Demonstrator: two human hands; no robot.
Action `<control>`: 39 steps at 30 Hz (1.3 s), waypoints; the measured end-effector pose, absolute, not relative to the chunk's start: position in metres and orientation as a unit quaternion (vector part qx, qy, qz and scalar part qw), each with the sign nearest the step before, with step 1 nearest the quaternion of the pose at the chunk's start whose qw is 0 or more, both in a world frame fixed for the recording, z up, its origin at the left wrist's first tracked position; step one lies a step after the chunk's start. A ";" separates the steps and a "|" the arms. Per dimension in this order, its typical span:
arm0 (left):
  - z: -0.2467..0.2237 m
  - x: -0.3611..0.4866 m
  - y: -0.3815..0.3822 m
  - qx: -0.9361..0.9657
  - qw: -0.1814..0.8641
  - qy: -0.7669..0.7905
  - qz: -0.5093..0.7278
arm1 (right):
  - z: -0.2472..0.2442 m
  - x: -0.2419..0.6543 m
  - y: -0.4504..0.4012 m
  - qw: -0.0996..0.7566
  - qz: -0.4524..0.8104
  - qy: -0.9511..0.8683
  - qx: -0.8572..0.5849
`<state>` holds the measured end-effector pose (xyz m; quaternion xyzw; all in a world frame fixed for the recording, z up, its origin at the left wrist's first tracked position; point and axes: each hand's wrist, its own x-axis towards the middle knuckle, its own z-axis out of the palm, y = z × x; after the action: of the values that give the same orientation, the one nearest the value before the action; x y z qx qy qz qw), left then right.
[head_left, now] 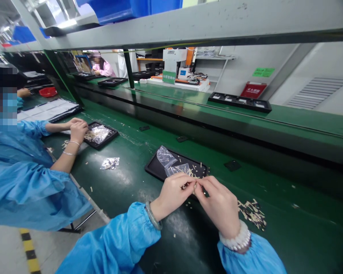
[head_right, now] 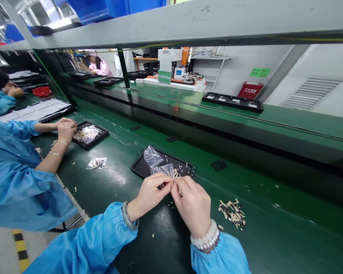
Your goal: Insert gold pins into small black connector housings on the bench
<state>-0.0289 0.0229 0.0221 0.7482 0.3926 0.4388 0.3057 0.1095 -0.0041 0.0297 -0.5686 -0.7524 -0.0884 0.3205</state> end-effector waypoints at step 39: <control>0.023 -0.028 0.021 0.736 0.405 0.399 0.367 | 0.036 0.140 0.004 0.427 0.446 -0.564 -0.548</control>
<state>-0.0280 0.0212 0.0231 0.7360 0.3990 0.3673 0.4052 0.1396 0.0036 0.0356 -0.5480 -0.5643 0.4456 0.4274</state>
